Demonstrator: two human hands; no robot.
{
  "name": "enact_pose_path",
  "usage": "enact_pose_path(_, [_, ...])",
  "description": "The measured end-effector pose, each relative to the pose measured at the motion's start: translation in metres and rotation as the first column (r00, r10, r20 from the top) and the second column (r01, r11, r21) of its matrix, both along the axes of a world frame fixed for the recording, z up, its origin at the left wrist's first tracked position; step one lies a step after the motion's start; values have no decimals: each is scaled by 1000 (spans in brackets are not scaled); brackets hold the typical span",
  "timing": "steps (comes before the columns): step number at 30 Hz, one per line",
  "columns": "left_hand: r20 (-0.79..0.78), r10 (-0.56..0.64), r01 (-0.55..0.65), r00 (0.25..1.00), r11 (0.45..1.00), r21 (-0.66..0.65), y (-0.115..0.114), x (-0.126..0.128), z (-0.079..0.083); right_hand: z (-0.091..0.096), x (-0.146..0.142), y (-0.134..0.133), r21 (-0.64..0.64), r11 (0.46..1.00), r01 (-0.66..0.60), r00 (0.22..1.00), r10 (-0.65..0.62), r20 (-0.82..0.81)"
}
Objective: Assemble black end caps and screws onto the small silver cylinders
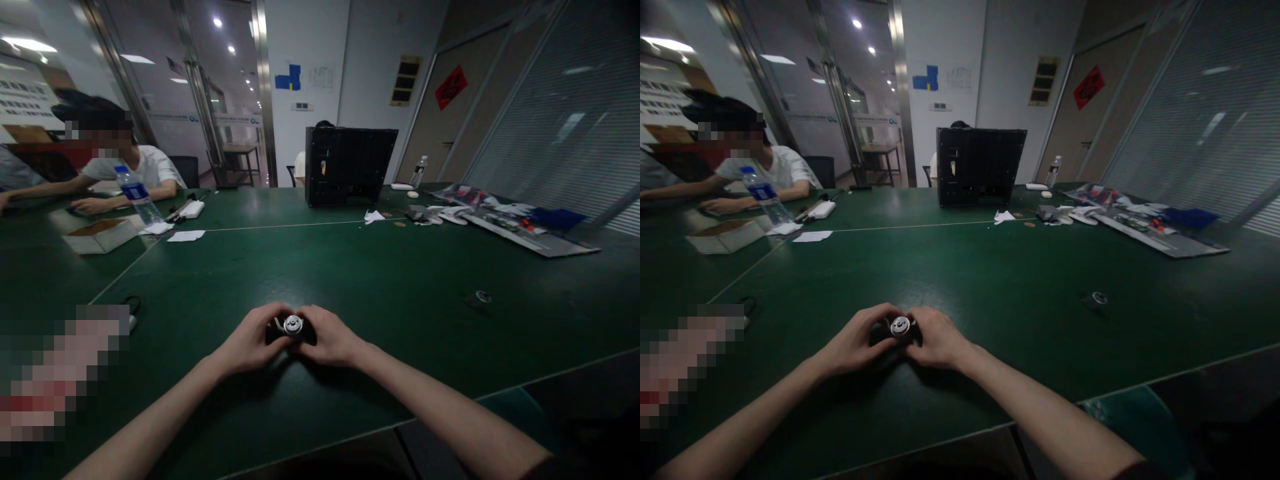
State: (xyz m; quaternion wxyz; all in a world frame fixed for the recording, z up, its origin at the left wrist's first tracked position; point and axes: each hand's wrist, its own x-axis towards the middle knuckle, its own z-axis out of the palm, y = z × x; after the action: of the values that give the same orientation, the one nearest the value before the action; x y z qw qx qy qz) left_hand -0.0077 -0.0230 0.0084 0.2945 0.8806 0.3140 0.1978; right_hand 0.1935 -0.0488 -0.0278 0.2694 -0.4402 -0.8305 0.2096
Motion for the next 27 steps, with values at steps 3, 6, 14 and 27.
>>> enact_pose_path(3, [11,-13,13,1000,1000,-28,0,-2,4,0,1,0,-8,1000,8,1000,-8,-1])
enact_pose_path(6, [17,-11,12,1000,998,-60,0,-2,4,-2,0,2,-20,1000,22,1000,-22,5])
enact_pose_path(14, [22,84,-77,996,973,-217,7,2,-4,-7,-5,4,9,998,56,998,-56,17])
enact_pose_path(27, [70,1,14,998,977,-212,2,4,-2,27,5,-2,98,995,4,968,21,-252])
